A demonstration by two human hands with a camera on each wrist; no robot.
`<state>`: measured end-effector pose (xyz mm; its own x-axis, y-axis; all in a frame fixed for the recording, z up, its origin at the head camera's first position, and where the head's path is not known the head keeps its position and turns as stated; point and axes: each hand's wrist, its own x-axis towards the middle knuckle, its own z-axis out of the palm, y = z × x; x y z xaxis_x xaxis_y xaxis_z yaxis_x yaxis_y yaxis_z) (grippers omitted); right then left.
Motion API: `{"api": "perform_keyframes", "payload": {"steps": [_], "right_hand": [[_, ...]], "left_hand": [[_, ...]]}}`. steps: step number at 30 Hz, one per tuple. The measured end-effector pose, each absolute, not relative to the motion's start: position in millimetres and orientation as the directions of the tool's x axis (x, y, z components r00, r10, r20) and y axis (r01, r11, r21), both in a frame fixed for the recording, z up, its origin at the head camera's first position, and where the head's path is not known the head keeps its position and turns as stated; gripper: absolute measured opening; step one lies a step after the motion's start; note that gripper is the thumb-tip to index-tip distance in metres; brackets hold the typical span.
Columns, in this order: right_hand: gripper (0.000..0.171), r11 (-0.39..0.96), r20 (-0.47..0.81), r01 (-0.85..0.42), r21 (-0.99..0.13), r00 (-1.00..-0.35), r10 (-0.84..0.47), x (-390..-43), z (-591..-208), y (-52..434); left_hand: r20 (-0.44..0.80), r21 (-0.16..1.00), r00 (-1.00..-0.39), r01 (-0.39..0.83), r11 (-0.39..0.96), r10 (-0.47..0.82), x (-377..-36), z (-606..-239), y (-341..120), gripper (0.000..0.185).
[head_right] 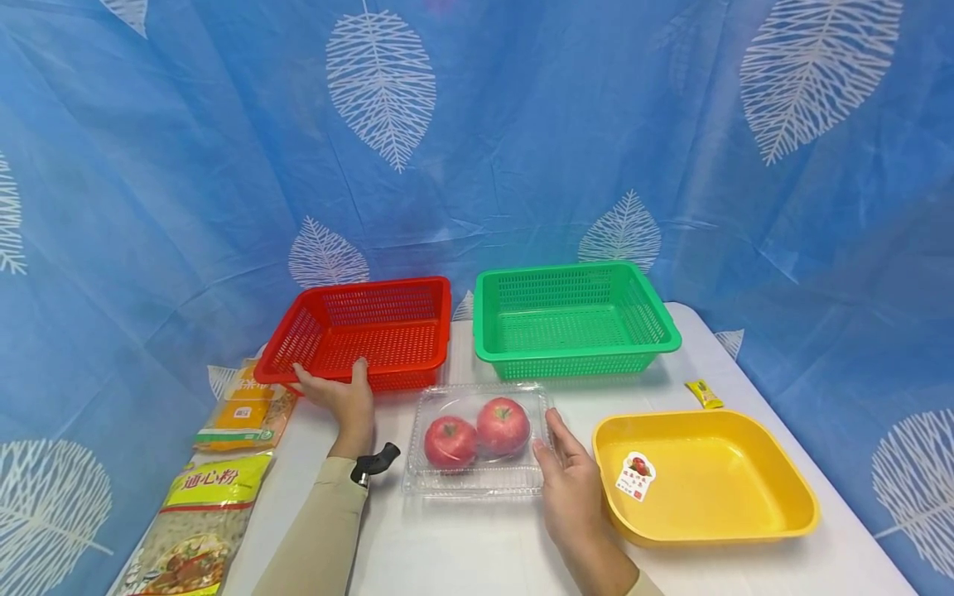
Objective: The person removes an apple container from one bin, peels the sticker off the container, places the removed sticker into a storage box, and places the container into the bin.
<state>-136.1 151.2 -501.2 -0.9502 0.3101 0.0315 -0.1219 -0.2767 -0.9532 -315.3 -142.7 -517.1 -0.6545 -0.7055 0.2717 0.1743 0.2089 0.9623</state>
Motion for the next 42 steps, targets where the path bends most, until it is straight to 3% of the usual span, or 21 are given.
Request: {"api": "perform_keyframes", "payload": {"steps": [42], "right_hand": [[0.053,-0.345,-0.006,-0.125,-0.93,-0.935,0.354,-135.8,-486.4,149.4]], "left_hand": [[0.278,0.96,-0.665,0.179,0.214,-0.693,-315.3,-517.8,-143.4,0.11]]}}
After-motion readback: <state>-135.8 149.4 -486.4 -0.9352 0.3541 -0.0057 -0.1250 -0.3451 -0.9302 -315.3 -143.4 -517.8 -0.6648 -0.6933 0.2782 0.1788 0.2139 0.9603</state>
